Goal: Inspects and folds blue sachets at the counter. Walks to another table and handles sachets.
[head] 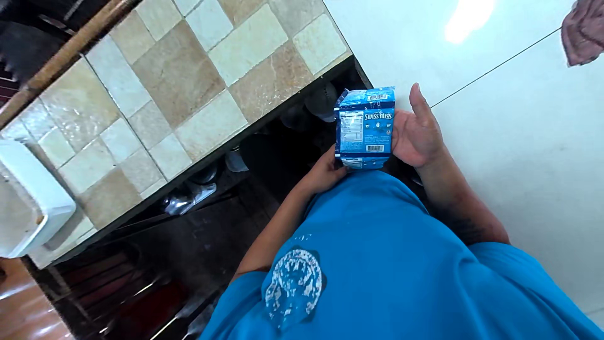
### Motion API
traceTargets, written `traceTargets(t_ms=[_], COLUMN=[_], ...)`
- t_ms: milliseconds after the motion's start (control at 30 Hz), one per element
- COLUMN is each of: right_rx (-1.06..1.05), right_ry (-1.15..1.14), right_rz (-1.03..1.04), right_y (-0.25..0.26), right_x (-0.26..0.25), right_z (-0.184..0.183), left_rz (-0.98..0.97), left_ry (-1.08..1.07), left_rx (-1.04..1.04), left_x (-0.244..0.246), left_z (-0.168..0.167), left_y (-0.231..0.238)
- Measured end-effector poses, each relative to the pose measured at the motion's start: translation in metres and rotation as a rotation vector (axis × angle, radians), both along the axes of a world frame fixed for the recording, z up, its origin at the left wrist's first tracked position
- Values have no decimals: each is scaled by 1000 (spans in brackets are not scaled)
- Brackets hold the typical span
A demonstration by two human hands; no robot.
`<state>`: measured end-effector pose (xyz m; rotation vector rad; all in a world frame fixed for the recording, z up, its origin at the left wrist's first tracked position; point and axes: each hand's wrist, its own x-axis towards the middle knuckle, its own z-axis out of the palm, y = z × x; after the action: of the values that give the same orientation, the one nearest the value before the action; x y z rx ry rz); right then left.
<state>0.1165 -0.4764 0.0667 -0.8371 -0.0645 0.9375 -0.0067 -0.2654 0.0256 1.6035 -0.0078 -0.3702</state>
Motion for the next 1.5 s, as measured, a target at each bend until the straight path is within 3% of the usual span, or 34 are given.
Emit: traceTargets(t_ms=[1500], right_rx=[-30], right_ry=[7], right_rz=[-2], right_y=[-3], right_x=[3], right_z=[2], left_rz=[5], left_ry=[-7], left_rx=[2], left_x=[4], left_z=[-5], left_y=[-5])
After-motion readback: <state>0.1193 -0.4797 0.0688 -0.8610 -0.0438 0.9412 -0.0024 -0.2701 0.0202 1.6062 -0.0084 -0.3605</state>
